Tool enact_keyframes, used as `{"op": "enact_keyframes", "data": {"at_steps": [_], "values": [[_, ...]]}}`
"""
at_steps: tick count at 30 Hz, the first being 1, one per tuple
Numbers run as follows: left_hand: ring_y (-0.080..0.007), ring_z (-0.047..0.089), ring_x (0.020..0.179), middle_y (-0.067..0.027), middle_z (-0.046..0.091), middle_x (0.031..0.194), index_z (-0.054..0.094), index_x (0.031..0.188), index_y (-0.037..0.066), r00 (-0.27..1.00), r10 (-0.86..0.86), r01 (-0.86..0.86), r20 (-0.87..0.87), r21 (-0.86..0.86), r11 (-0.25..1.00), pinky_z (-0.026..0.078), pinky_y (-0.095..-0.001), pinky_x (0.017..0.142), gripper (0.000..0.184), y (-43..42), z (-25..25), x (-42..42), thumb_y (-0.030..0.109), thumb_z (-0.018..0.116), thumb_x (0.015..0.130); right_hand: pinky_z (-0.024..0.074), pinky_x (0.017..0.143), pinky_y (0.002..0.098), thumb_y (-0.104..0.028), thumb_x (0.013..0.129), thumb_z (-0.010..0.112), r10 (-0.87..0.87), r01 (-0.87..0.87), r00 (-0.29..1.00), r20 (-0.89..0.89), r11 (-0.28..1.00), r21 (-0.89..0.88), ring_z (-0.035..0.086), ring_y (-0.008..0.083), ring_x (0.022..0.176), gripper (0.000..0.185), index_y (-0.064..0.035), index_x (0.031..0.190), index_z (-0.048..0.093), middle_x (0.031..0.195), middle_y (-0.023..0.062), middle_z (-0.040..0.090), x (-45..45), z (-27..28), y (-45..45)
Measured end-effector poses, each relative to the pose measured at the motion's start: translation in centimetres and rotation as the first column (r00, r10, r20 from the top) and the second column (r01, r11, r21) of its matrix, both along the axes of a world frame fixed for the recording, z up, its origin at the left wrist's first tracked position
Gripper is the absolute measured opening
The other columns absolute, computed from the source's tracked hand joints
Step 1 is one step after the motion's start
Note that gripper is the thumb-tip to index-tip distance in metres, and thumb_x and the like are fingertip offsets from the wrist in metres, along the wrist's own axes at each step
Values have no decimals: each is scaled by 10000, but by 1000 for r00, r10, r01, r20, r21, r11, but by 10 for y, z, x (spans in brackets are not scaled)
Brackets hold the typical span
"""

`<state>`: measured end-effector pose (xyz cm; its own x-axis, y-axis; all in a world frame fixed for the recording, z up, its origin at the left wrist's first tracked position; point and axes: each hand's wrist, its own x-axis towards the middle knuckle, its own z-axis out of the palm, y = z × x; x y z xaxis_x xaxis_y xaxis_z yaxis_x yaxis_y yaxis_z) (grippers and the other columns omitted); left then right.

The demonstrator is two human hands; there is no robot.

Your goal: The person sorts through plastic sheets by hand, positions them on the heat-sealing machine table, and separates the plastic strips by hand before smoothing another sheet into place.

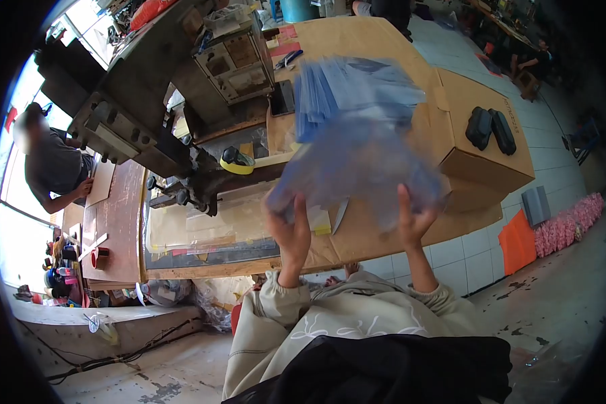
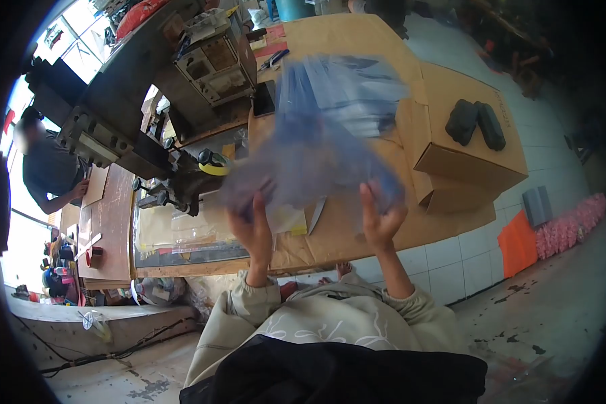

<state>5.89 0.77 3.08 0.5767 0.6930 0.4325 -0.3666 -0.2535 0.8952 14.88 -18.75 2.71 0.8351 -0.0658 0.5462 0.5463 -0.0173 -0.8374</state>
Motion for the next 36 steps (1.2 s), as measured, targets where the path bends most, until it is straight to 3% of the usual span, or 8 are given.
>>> {"op": "enact_keyframes", "data": {"at_steps": [3,6,9,18,22,25,32,36], "values": [[-200,566,990,-116,567,1020,455,1135,-20,988,-86,119,131,-268,956,403,-313,916,340,-13,45,4,56,638,859,448,801,278,-87,789,712,2,10,996,-86,991,137,553,153,969,309,13,1051,582,1106,99,578,2,25,2],[-279,614,1025,-218,546,1196,418,1139,8,999,25,-29,38,106,994,539,-341,813,250,0,40,-10,-10,516,910,449,778,268,-64,799,700,-58,57,998,29,997,51,565,140,900,276,15,1037,584,1070,89,589,-3,52,-10],[-174,584,989,-94,580,1031,474,1118,-16,976,-17,22,215,-25,999,447,-279,865,302,-20,81,-10,27,623,859,453,749,257,-35,812,679,-86,94,984,156,995,-42,576,137,834,276,24,1062,577,1045,81,597,-3,55,-10],[-253,555,1092,-184,480,1252,369,1239,11,999,-36,28,12,387,922,422,-294,916,394,8,85,-9,-44,525,881,451,775,275,-43,804,690,-97,97,995,-5,994,-41,572,137,854,322,37,1097,586,984,85,620,5,68,-4],[-326,431,1259,-285,414,1334,139,1349,60,975,-224,217,-1,246,945,353,-399,1016,662,1,71,-15,6,573,852,458,761,271,-50,812,686,-131,130,991,38,991,34,572,129,864,191,49,969,640,877,65,643,-9,63,13],[-298,607,1005,-173,651,1018,581,1077,10,996,32,15,-89,485,874,413,-384,932,277,10,-9,-15,34,652,811,457,768,276,-71,814,686,-135,144,986,-96,985,95,571,134,856,202,52,964,631,878,64,638,-2,23,20],[-195,624,882,-138,670,915,637,916,-14,994,-79,74,-80,-71,995,452,-314,782,103,-6,28,-5,17,646,818,436,847,308,-125,808,694,52,-29,983,-176,990,135,554,168,960,428,58,1149,511,1056,108,583,15,10,4],[-221,614,901,-164,644,964,615,972,-32,1000,-23,24,-7,156,987,461,-321,775,181,-19,59,-2,30,650,805,393,913,322,-145,798,711,-11,9,999,-32,998,-62,502,184,1085,574,60,1241,410,1189,144,507,3,-30,4]]}}
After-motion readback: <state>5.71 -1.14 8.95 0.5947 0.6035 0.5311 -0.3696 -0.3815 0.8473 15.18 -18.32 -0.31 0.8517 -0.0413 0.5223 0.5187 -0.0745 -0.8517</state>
